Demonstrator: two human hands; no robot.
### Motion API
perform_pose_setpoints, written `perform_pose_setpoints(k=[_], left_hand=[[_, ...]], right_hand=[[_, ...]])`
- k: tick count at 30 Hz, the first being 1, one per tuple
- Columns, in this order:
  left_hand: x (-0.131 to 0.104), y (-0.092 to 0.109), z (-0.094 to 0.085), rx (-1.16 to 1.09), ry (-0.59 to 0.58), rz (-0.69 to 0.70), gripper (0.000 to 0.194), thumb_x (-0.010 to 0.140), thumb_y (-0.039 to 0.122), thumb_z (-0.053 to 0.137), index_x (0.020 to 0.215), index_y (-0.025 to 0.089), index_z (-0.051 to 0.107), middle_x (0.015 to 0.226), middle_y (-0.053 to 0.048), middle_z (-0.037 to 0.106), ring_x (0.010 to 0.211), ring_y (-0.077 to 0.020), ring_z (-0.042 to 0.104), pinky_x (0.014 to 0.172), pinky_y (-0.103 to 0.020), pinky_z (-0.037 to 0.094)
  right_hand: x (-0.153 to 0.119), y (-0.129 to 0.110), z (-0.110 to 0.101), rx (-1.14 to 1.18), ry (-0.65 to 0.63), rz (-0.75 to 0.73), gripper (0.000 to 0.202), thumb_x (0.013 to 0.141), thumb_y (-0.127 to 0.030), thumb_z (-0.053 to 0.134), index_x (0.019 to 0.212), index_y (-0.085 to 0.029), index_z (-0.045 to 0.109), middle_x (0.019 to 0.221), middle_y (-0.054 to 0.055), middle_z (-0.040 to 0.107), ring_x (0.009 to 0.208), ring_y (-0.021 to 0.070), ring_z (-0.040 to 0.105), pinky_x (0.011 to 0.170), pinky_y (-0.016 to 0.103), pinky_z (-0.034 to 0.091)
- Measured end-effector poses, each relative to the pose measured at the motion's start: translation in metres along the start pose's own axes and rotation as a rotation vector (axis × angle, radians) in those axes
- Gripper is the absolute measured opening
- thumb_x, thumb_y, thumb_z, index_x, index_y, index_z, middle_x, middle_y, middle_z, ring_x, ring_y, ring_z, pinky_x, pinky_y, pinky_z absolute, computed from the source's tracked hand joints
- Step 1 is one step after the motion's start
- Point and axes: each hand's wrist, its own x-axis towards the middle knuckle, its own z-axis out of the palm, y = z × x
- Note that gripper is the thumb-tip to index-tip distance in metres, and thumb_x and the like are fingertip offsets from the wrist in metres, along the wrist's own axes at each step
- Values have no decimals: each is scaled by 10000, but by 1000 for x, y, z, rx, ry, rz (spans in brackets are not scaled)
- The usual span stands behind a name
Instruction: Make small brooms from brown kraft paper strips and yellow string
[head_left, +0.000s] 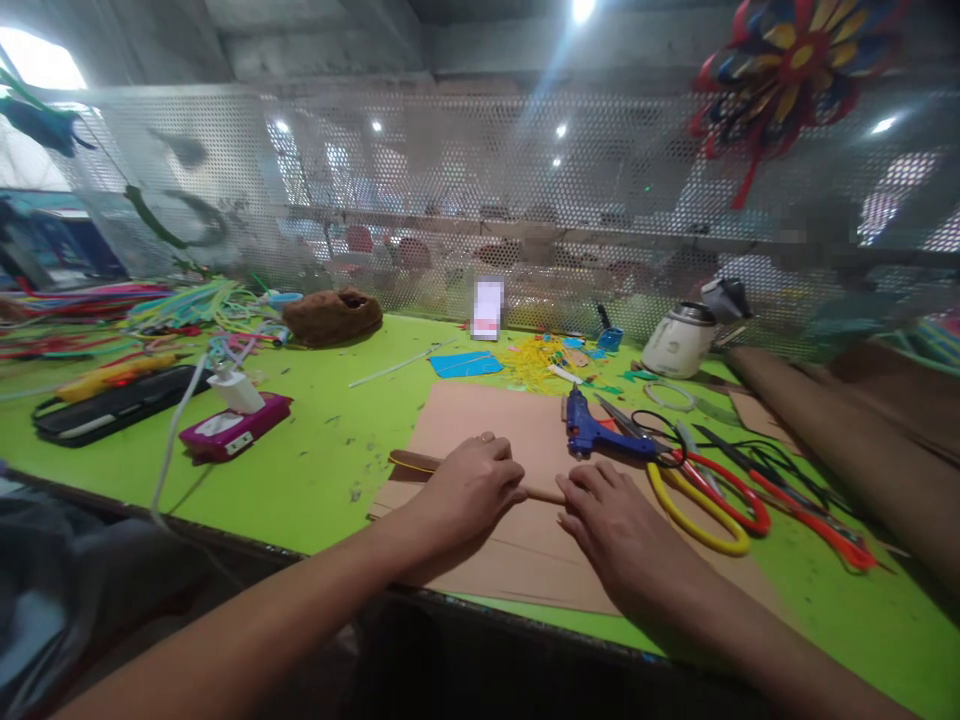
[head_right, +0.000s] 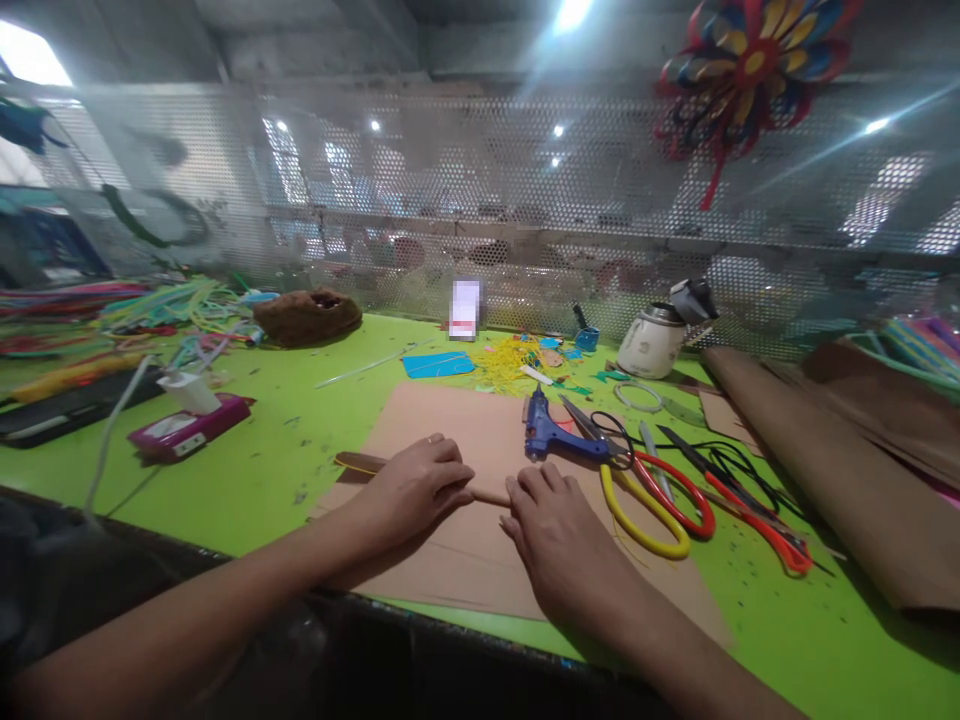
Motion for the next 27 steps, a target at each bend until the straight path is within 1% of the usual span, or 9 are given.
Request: perform_pose_setpoints(k=[5, 8, 10, 14, 16, 20, 23, 25, 27], left_hand=[[1, -4, 7, -80, 6, -4, 264, 917, 309, 476, 754, 161, 621, 803, -48, 558, 796, -161, 493, 705, -275, 382], [-1, -4, 7, -132, 17, -14, 253, 918, 282, 472, 761, 155, 624, 813, -50, 539, 801, -157, 495, 709, -270, 390], [-2, -3, 6, -158, 9, -4, 252, 919, 268, 469, 758, 151, 623, 814, -52, 531, 799, -156, 495, 707, -269, 395], [-1, -2, 2, -181, -9, 24, 251, 919, 251, 460, 764, 148, 628, 824, -56, 527, 792, -154, 494, 701, -268, 401], [-1, -2, 2, -167, -4, 22, 259, 920, 257, 457, 761, 147, 629, 828, -58, 527, 794, -156, 494, 709, -272, 401], [0, -1, 2, -148, -7, 17, 281, 923, 272, 451, 753, 141, 633, 829, -64, 534, 801, -159, 499, 722, -276, 404], [0, -2, 2, -151, -24, 22, 283, 924, 279, 449, 768, 141, 640, 833, -66, 541, 799, -159, 501, 720, -277, 409], [0, -2, 3, -142, -26, 20, 283, 924, 283, 452, 767, 144, 642, 825, -62, 544, 794, -159, 500, 715, -280, 410], [-1, -1, 4, -126, -7, 8, 286, 923, 285, 456, 752, 145, 638, 816, -59, 546, 791, -159, 500, 712, -283, 409]], right_hand=[[1, 1, -6, 168, 19, 43, 300, 925, -236, 433, 1203, -154, 508, 1130, 136, 560, 1041, 267, 485, 893, 461, 430], [1, 0, -8, 183, -6, 80, 374, 927, -268, 430, 1281, -154, 467, 1144, 147, 573, 1058, 275, 511, 882, 455, 450], [-1, 1, -7, 174, -11, 89, 412, 929, -294, 423, 1315, -150, 447, 1200, 159, 563, 1093, 282, 519, 878, 446, 464], [-5, 9, -4, 172, -6, 33, 451, 916, -309, 446, 1346, -174, 439, 1301, 151, 527, 1183, 284, 487, 930, 458, 448], [-5, 11, -3, 187, -4, 22, 444, 913, -299, 454, 1341, -182, 452, 1300, 149, 531, 1195, 285, 479, 948, 473, 433], [-1, 9, -4, 232, -3, 99, 411, 919, -293, 443, 1307, -165, 482, 1257, 155, 556, 1172, 281, 496, 939, 473, 439], [0, 8, -4, 272, 2, 114, 376, 918, -285, 443, 1270, -169, 507, 1234, 145, 572, 1172, 274, 493, 945, 465, 440], [-1, 11, -4, 308, 41, 120, 353, 924, -275, 428, 1253, -178, 512, 1209, 138, 587, 1138, 260, 523, 926, 452, 459], [-4, 14, -4, 315, 113, 103, 330, 922, -249, 423, 1231, -184, 519, 1183, 132, 602, 1109, 251, 543, 920, 449, 463]])
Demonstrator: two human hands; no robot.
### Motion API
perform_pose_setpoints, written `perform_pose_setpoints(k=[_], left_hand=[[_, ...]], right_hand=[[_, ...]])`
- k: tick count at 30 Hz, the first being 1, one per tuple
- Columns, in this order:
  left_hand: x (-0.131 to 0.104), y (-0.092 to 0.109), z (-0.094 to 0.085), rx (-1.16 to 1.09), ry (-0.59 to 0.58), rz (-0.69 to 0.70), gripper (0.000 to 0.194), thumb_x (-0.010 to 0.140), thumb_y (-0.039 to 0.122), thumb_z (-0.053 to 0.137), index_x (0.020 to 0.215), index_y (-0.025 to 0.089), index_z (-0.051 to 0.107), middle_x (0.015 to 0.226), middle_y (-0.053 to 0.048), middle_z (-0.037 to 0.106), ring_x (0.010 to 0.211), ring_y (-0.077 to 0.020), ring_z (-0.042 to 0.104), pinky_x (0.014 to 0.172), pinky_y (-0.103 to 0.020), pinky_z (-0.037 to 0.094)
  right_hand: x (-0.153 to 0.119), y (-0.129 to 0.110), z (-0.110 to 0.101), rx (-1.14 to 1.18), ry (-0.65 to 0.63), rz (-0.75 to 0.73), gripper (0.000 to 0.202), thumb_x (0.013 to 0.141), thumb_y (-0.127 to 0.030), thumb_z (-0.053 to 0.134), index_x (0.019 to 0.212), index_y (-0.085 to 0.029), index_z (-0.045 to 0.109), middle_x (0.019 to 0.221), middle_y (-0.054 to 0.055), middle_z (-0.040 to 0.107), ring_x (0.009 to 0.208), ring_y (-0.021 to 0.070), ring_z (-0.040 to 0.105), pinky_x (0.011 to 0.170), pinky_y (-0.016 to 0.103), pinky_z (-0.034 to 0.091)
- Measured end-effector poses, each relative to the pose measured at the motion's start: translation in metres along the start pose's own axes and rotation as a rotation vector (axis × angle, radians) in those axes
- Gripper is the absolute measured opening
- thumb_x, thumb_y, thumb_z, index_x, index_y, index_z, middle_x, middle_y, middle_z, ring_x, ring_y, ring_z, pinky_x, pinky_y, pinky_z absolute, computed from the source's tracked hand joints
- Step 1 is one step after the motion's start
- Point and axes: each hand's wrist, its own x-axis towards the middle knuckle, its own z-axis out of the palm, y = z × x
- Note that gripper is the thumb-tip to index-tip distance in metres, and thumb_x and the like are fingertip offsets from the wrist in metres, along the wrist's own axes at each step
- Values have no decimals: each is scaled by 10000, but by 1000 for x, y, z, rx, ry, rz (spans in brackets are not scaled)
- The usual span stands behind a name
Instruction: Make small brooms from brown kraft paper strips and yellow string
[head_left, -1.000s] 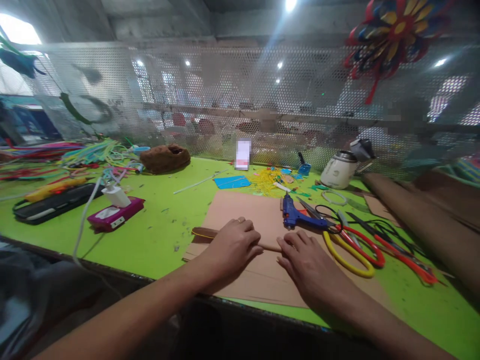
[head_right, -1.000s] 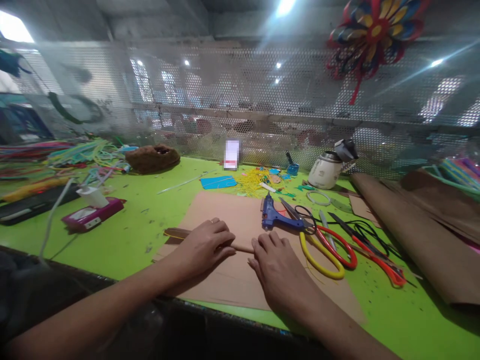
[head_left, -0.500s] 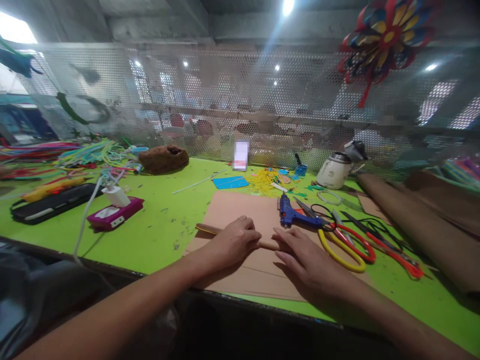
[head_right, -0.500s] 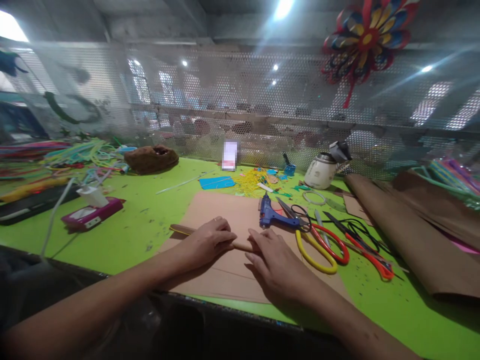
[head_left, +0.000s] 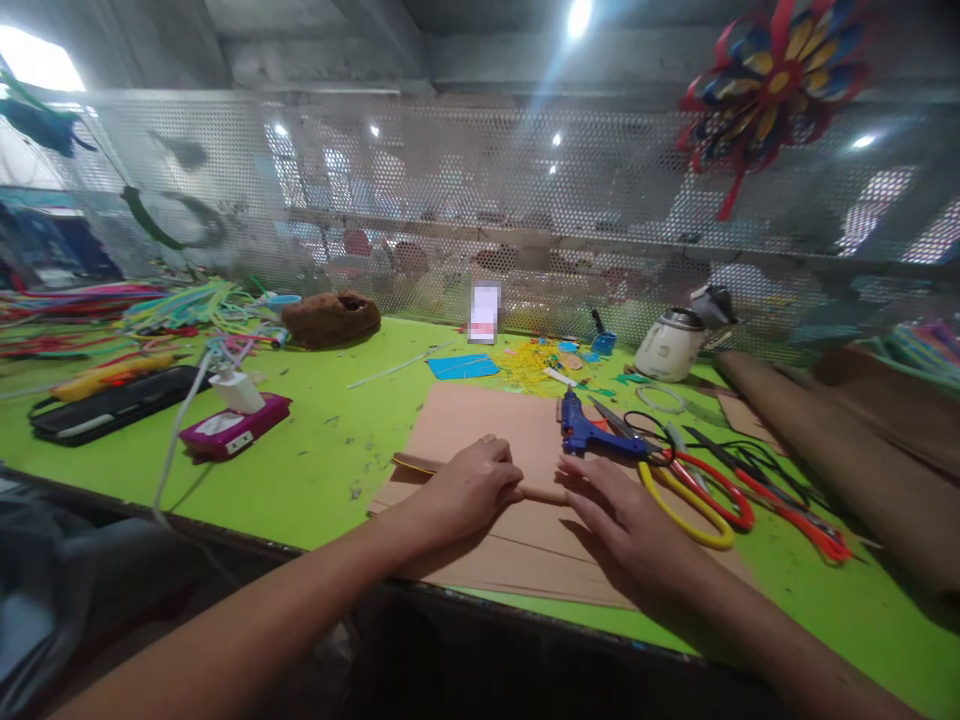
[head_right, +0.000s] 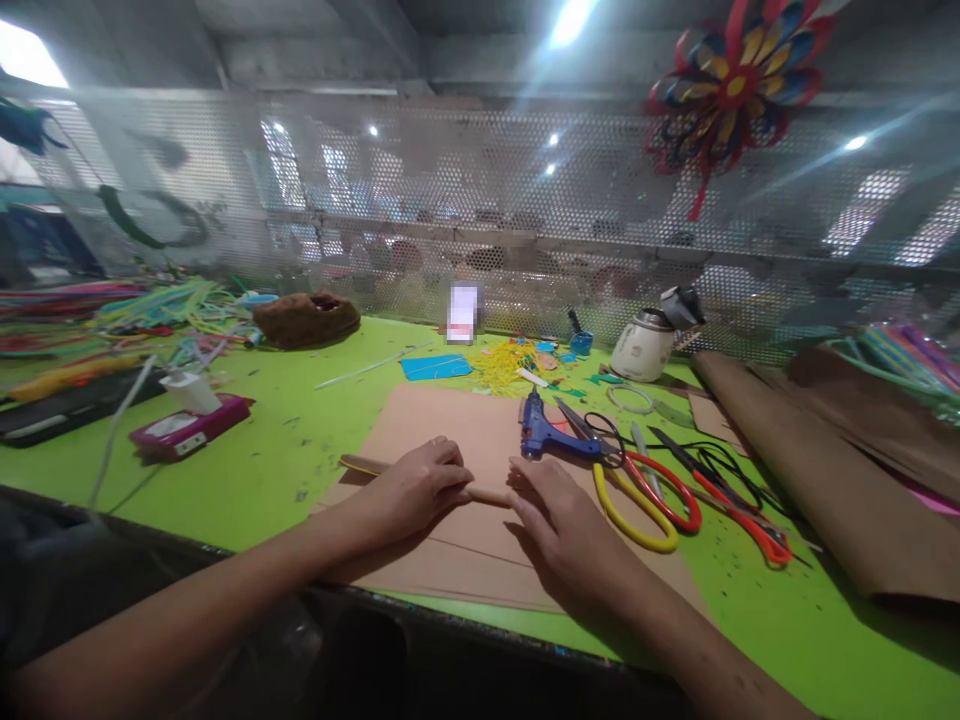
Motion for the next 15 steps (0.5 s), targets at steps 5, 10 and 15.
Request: perform_pose_setpoints(k=[5, 10, 15], left_hand=[[-1, 1, 1, 0, 7, -9, 287, 924, 306, 457, 763, 145, 630, 826, -63, 556, 790, -159, 504, 713, -283, 411], [-1, 3, -1, 14, -7, -26, 296, 927, 323, 451, 776, 143, 631, 834, -66, 564, 813, -165, 498, 728, -278, 404], [-1, 7, -7, 11, -24, -29, 345, 952, 325, 384, 802, 148, 640, 841, -66, 549, 835, -175, 485, 752, -296, 394]], right_hand=[[-6, -4, -2, -70, 9, -134, 225, 904, -182, 439, 1080, -189, 579, 1079, 122, 610, 1026, 257, 537, 876, 453, 461], [1, -9, 1, -101, -54, -126, 174, 914, -159, 436, 988, -190, 590, 933, 89, 599, 890, 234, 531, 798, 420, 459], [14, -2, 2, -100, -67, -122, 240, 944, -220, 421, 814, -177, 618, 818, 73, 582, 781, 199, 530, 700, 348, 452]])
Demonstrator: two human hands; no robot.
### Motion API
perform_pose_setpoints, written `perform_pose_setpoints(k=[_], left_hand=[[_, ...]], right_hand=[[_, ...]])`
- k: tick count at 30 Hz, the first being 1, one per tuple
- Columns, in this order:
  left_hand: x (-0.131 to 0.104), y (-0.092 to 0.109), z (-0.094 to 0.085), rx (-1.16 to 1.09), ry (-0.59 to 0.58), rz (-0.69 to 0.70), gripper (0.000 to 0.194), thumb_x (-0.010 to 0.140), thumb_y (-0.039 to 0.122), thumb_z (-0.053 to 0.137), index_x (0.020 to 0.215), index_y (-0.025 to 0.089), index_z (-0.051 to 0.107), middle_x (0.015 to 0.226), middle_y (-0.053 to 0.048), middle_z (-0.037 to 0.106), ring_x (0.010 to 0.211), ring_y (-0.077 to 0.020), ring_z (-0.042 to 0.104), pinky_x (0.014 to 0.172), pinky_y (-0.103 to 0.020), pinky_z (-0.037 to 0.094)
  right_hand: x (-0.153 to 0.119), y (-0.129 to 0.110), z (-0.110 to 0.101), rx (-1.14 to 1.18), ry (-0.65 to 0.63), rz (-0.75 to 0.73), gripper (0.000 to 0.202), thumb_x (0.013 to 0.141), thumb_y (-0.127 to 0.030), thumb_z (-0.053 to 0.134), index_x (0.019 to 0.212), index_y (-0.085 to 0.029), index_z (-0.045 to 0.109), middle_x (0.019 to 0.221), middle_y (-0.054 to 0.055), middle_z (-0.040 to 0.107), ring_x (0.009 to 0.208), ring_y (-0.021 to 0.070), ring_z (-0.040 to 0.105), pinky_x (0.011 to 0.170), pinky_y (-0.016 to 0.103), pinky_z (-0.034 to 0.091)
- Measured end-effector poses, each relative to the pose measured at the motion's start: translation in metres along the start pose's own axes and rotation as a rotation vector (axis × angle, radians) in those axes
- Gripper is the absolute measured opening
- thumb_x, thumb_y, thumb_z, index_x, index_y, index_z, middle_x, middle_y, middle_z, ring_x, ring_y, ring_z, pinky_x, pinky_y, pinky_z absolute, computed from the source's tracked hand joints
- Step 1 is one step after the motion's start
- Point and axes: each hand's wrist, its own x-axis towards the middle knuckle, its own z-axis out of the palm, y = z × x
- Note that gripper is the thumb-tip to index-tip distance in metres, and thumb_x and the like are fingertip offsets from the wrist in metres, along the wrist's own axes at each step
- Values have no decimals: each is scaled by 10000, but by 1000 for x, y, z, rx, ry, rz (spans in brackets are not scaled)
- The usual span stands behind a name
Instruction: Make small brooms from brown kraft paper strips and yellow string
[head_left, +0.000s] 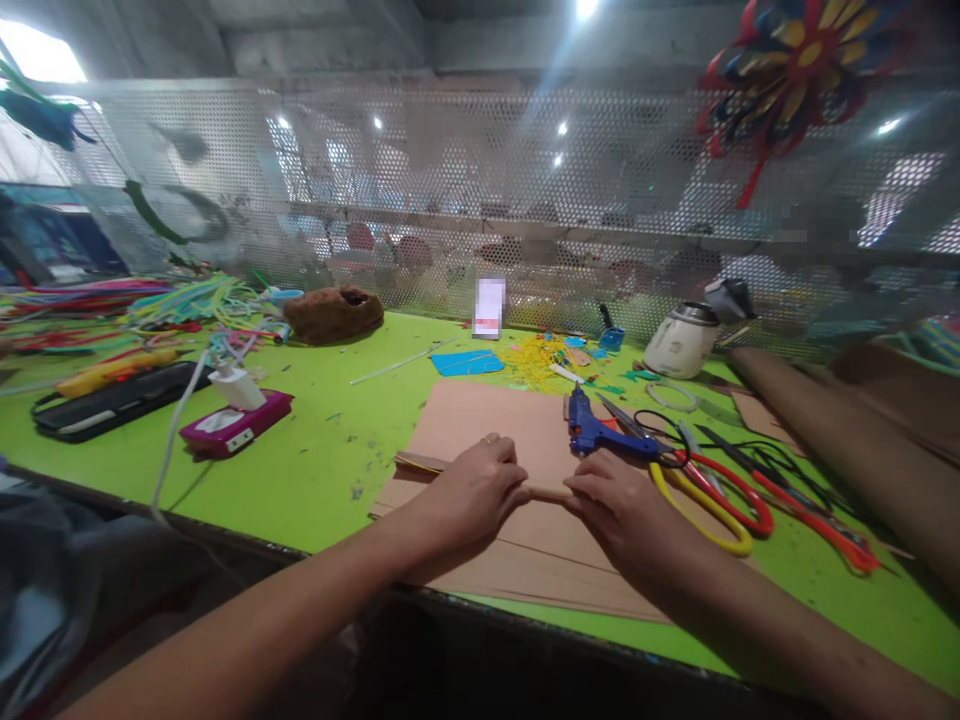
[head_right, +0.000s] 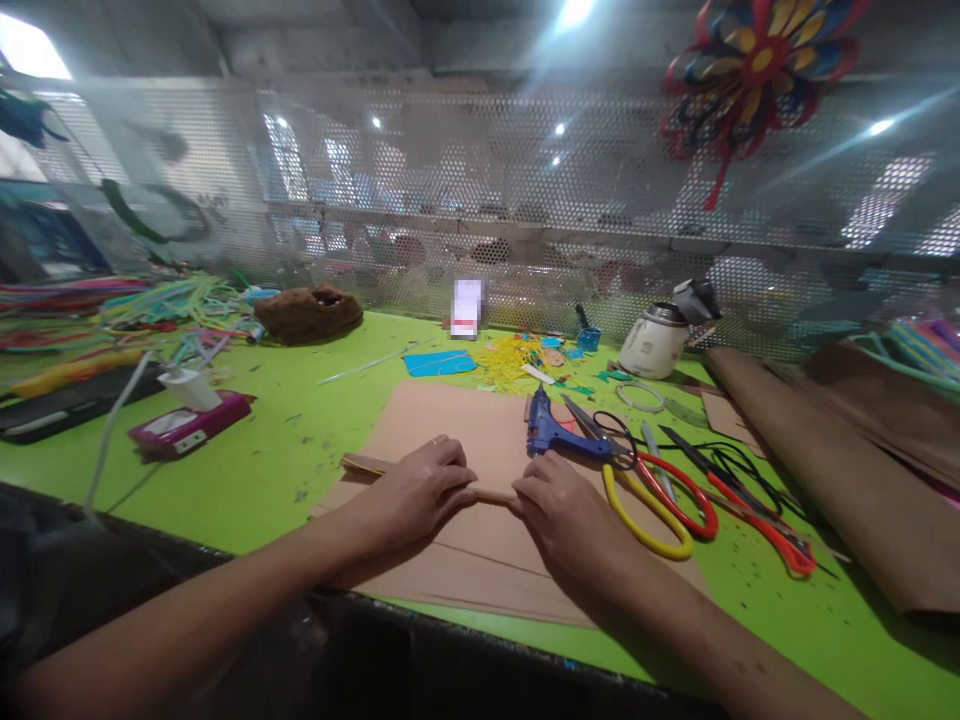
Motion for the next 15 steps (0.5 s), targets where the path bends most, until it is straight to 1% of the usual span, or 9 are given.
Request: perform_pose_setpoints(k=[4, 8, 12, 13, 15], left_hand=[[-2, 6, -6, 55, -24, 13, 342, 961, 278, 350, 806, 155, 629, 830, -62, 533, 832, -187, 461, 766, -324, 378], [-2, 7, -6, 85, -22, -14, 303, 956, 231, 341, 828, 152, 604, 855, -67, 525, 821, -191, 448, 736, -325, 367], [0, 5, -3, 51, 1, -35, 247, 956, 252, 359, 998, 180, 592, 854, -51, 519, 813, -182, 458, 687, -294, 360], [1, 4, -2, 54, 7, -39, 246, 956, 263, 365, 1006, 190, 594, 843, -46, 516, 801, -179, 460, 675, -290, 354], [1, 3, -1, 72, 11, -46, 253, 951, 282, 379, 932, 200, 617, 815, -41, 509, 776, -174, 460, 663, -288, 345]], right_hand=[[4, 3, -1, 27, -7, 20, 315, 964, -246, 390, 778, -176, 635, 780, 61, 563, 715, 174, 523, 652, 316, 428], [5, 2, -3, 28, -19, 53, 362, 973, -265, 369, 733, -181, 626, 765, 53, 544, 685, 165, 506, 622, 304, 396], [6, 2, -5, -1, -31, 101, 374, 969, -285, 374, 692, -183, 604, 754, 45, 536, 648, 151, 490, 603, 301, 360], [7, 2, -6, -13, -37, 111, 380, 966, -290, 379, 673, -183, 596, 742, 41, 533, 636, 148, 484, 597, 300, 349], [7, 1, -6, -31, -53, 125, 381, 962, -299, 385, 662, -185, 590, 729, 35, 529, 627, 144, 477, 588, 297, 330]])
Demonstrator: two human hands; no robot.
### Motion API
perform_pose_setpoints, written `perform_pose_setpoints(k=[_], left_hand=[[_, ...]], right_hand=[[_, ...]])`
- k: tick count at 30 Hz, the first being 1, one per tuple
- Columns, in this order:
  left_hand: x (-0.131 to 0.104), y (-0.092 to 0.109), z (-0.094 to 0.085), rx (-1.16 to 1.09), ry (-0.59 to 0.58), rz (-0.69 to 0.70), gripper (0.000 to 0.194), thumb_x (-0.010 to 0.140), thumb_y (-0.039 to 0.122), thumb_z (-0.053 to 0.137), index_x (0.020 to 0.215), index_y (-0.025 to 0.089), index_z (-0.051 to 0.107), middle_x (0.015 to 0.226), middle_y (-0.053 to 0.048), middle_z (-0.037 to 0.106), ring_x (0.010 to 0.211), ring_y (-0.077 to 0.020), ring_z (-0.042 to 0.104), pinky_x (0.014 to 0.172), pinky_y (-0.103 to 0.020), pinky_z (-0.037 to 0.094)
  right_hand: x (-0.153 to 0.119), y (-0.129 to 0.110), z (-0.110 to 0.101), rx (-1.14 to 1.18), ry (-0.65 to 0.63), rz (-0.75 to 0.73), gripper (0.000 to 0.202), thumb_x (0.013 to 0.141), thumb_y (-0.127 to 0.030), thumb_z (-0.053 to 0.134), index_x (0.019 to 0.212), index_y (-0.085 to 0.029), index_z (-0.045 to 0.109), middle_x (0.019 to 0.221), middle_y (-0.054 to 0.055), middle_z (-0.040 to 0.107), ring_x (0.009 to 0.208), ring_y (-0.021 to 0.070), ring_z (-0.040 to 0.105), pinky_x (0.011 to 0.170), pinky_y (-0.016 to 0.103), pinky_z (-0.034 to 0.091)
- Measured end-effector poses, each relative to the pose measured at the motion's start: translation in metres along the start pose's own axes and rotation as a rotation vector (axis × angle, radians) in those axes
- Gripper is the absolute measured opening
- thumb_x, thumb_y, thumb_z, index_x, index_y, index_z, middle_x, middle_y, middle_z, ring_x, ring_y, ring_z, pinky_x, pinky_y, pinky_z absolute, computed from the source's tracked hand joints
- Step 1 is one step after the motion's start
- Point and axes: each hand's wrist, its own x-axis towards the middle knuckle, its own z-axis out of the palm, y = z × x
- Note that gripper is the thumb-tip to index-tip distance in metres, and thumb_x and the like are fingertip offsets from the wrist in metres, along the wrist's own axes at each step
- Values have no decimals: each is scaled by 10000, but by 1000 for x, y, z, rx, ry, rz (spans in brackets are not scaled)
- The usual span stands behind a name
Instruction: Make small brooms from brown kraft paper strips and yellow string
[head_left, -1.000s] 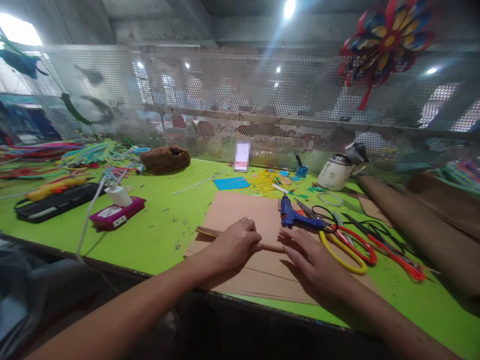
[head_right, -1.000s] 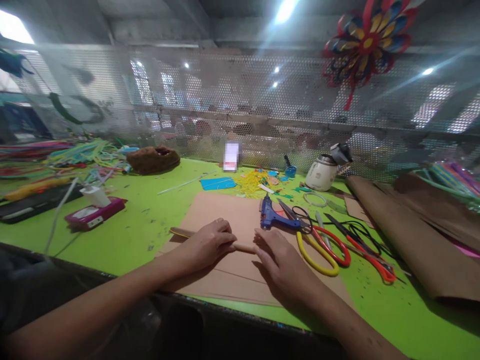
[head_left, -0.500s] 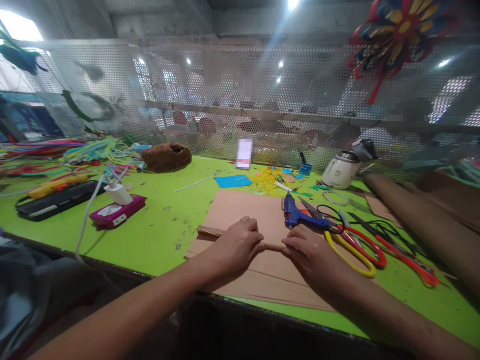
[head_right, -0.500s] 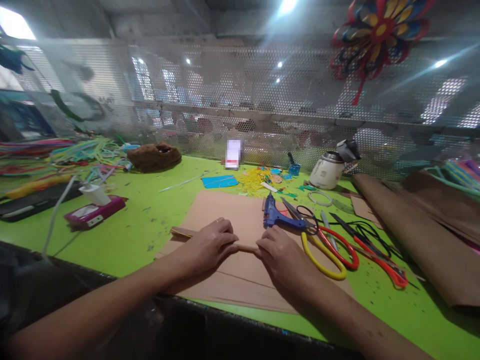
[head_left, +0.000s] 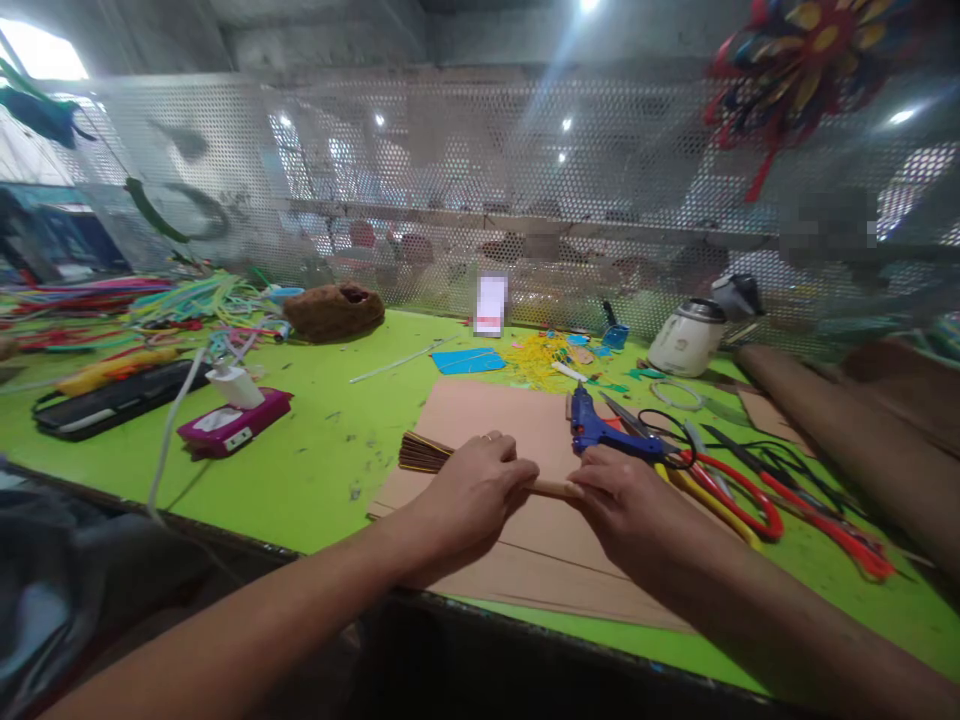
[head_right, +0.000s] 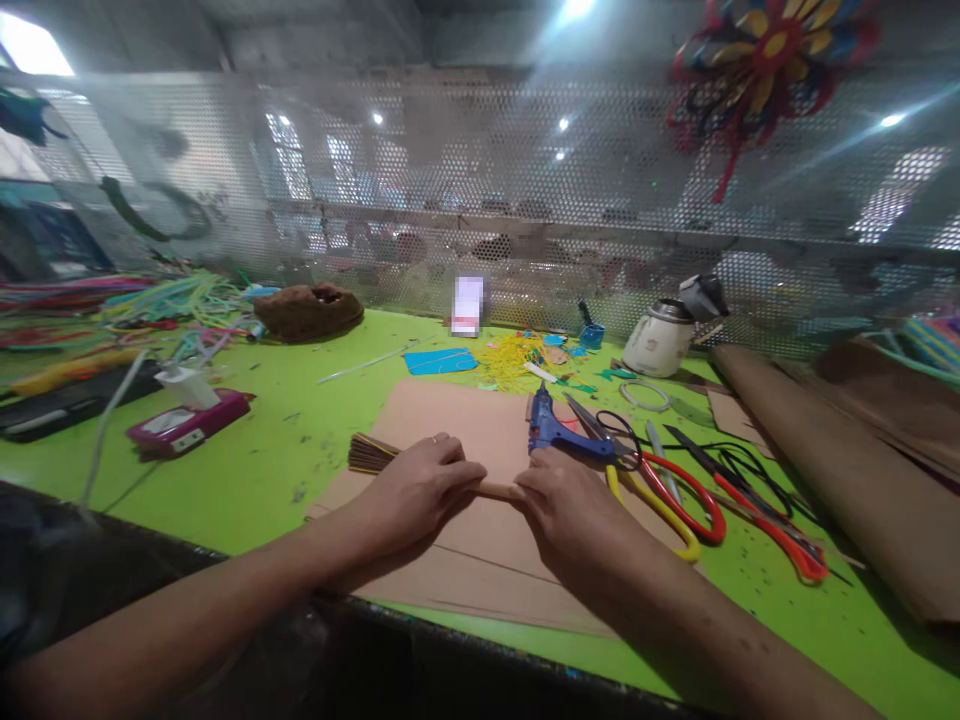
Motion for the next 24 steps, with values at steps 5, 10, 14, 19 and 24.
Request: perform_pose_setpoints(k=[5, 10, 14, 19, 24], left_hand=[[2, -2, 4, 13, 1, -20, 263, 933, 280, 425, 797, 193, 632, 794, -43, 511, 761, -167, 470, 682, -290, 350], [7, -4, 3, -24, -15, -26, 265, 927, 259, 435, 769, 185, 634, 786, -43, 527, 781, -168, 485, 687, -287, 358], [11, -5, 2, -64, -33, -23, 285, 922, 228, 433, 714, 171, 620, 765, -41, 536, 781, -165, 489, 689, -283, 363], [13, -7, 7, -76, -23, -20, 286, 914, 205, 437, 690, 161, 609, 769, -44, 550, 802, -167, 495, 717, -281, 375], [12, -7, 16, -23, 11, -47, 266, 917, 200, 428, 723, 158, 606, 794, -55, 553, 831, -181, 485, 768, -304, 384]], right_hand=[[1, -2, 2, -48, 18, 17, 344, 951, -266, 397, 668, -184, 574, 727, 30, 515, 633, 146, 466, 579, 291, 308], [1, -6, 7, -176, 50, -13, 221, 910, -186, 448, 721, -174, 563, 761, 53, 533, 703, 182, 475, 607, 311, 322], [-2, -11, 12, -225, 159, -98, 177, 898, -152, 450, 795, -154, 594, 801, 82, 565, 797, 226, 469, 717, 371, 353], [-8, -8, 15, -202, 201, -222, 205, 910, -124, 431, 867, -147, 630, 849, 96, 608, 834, 241, 480, 737, 402, 375], [-9, 3, 20, -186, 178, -255, 212, 923, -116, 424, 959, -123, 633, 950, 124, 624, 874, 247, 502, 739, 407, 424]])
